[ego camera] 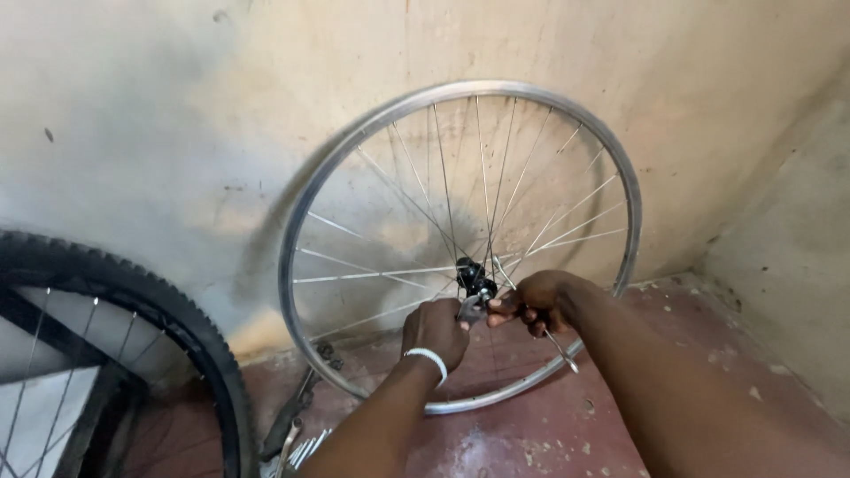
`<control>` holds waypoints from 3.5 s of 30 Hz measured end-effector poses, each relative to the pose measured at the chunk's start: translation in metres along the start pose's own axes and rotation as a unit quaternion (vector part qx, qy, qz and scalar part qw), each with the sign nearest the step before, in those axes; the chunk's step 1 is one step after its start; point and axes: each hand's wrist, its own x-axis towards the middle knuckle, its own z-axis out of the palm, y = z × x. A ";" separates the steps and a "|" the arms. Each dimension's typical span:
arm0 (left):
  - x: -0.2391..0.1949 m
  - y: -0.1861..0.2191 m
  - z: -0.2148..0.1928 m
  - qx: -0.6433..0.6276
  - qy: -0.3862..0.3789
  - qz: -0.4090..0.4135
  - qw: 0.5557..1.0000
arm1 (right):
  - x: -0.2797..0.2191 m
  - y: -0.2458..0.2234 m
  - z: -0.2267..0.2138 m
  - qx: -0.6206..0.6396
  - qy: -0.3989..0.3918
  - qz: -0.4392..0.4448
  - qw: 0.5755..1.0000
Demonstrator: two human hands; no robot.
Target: The person is sitting on the floor and working on a bicycle wheel. They use their hands to unscrew and remove the axle nut from the wheel hub. Later, they use a wrench to tighten the axle nut back onto the hub.
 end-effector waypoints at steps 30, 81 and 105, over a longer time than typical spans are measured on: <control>0.015 -0.013 -0.016 0.173 0.203 0.161 0.950 | 0.007 0.000 -0.002 0.012 -0.032 0.028 0.999; -0.009 0.018 -0.032 0.172 0.080 0.006 0.982 | 0.009 0.024 -0.039 -0.283 0.010 -0.148 0.948; -0.008 0.030 -0.054 0.156 0.049 -0.020 0.986 | 0.062 0.031 -0.045 -0.304 0.006 -0.201 0.931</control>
